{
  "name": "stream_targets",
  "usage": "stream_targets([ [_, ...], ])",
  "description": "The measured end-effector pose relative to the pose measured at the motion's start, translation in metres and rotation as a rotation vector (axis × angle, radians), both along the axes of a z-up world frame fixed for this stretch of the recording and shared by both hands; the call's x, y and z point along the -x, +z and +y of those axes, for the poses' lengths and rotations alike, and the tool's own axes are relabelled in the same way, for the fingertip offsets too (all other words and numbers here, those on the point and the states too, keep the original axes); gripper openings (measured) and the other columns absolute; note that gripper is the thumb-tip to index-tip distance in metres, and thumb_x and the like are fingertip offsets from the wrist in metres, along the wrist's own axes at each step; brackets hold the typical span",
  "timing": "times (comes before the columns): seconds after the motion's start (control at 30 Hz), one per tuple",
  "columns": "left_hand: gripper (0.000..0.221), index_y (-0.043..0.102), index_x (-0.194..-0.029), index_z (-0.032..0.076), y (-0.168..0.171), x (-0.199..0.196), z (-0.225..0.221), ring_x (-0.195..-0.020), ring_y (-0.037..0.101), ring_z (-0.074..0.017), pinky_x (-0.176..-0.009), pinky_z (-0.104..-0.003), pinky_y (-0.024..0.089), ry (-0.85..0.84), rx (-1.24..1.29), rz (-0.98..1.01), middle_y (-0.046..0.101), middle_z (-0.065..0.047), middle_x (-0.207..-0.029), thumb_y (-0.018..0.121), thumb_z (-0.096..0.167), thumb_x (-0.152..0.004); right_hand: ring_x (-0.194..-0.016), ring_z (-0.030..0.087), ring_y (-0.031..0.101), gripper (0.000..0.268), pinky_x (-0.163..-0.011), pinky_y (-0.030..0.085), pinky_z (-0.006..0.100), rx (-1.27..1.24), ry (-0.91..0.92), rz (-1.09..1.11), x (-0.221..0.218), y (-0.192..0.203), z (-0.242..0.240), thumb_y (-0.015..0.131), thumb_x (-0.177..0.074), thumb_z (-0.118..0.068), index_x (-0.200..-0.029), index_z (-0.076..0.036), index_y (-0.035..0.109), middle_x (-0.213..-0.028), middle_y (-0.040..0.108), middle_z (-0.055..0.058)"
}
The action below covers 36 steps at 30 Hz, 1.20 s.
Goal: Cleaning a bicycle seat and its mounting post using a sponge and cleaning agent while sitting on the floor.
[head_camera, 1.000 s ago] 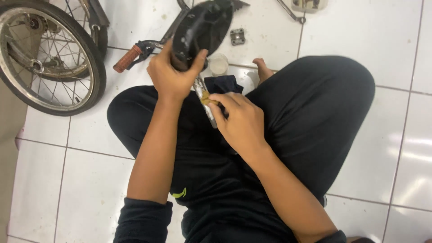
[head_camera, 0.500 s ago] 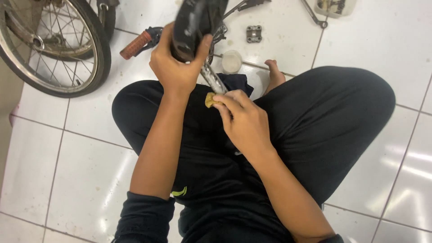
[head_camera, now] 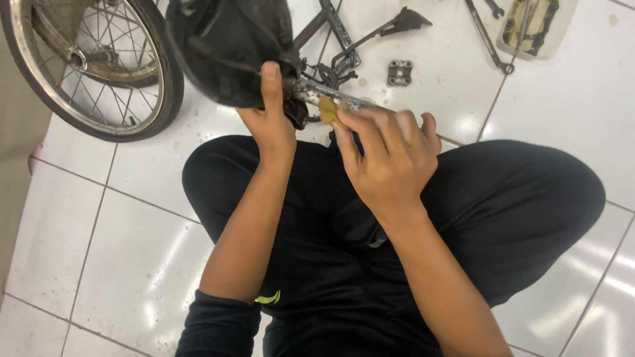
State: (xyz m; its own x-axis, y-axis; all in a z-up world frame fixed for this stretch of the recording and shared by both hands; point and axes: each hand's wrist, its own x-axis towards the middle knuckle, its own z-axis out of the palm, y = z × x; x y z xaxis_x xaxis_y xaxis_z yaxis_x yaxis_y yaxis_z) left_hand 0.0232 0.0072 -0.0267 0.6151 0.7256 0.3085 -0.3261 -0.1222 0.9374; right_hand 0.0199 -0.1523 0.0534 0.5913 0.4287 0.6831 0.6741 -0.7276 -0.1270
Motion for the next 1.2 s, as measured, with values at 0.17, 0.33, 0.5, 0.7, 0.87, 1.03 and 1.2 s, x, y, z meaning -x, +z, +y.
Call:
stream_targets([
  [0.17,0.042,0.05,-0.146,0.011,-0.049,-0.004,0.008,-0.123,0.06,-0.0192,-0.116,-0.044,0.04,0.079,-0.049,-0.099,0.056,-0.006,-0.138,0.065,0.029,-0.111,-0.067,0.019,0.059,0.012,-0.073,0.053,0.032,-0.441,0.115,-0.005,-0.023,-0.034,-0.013,0.089,-0.087,-0.007,-0.088,-0.008,0.078,-0.077,0.067,-0.002],
  [0.33,0.046,0.046,-0.15,0.011,-0.082,-0.008,0.016,-0.134,0.053,-0.0211,-0.118,-0.044,0.036,0.093,-0.082,-0.133,0.05,-0.007,-0.146,0.065,0.023,-0.11,-0.064,0.018,0.06,0.012,-0.078,0.055,0.033,-0.459,0.127,0.032,-0.016,-0.017,-0.008,0.089,-0.087,-0.006,-0.085,-0.007,0.076,-0.074,0.068,0.0],
  [0.5,0.052,0.04,-0.154,0.011,-0.063,-0.011,0.02,-0.138,0.052,-0.0257,-0.123,-0.049,0.033,0.17,-0.188,-0.147,0.044,-0.008,-0.153,0.068,0.019,-0.111,-0.065,0.021,0.057,0.011,-0.075,0.057,0.034,-0.49,0.134,0.081,-0.008,-0.012,-0.012,0.085,-0.088,-0.007,-0.083,-0.008,0.075,-0.073,0.066,0.003],
  [0.7,0.048,0.042,-0.156,0.011,-0.079,-0.012,0.041,-0.136,0.056,-0.0245,-0.12,-0.044,0.036,0.168,-0.121,-0.157,0.044,-0.006,-0.156,0.061,0.025,-0.115,-0.065,0.013,0.038,0.02,-0.133,0.008,0.058,-0.704,0.069,0.64,-0.01,-0.058,-0.034,0.078,-0.089,0.006,-0.089,-0.004,0.06,-0.072,0.055,0.001],
  [0.87,0.05,0.04,-0.156,0.01,-0.092,-0.013,0.039,-0.134,0.056,-0.0268,-0.121,-0.049,0.035,0.182,-0.147,-0.093,0.042,-0.007,-0.156,0.061,0.029,-0.114,-0.059,0.018,0.055,0.012,-0.054,0.049,0.03,-0.815,0.233,0.648,-0.014,-0.07,-0.026,0.079,-0.093,-0.011,-0.093,-0.002,0.07,-0.093,0.073,0.012],
  [1.03,0.045,0.045,-0.148,0.007,-0.069,-0.01,0.033,-0.133,0.054,-0.0246,-0.119,-0.048,0.036,-0.001,-0.272,-0.08,0.051,-0.008,-0.146,0.063,0.02,-0.11,-0.071,0.018,0.063,0.011,-0.06,0.05,0.028,-0.757,0.236,0.846,-0.025,-0.067,-0.025,0.084,-0.088,-0.01,-0.096,-0.006,0.076,-0.092,0.075,0.008],
  [1.2,0.036,0.056,-0.136,0.003,-0.042,-0.025,0.015,-0.125,0.059,-0.0191,-0.109,-0.043,0.046,-0.22,-0.31,-0.033,0.064,-0.009,-0.132,0.067,0.014,-0.104,-0.068,0.017,0.059,0.017,-0.059,0.049,0.027,-0.741,0.211,0.973,-0.03,-0.066,-0.02,0.086,-0.087,-0.013,-0.102,-0.008,0.08,-0.082,0.071,0.009],
])
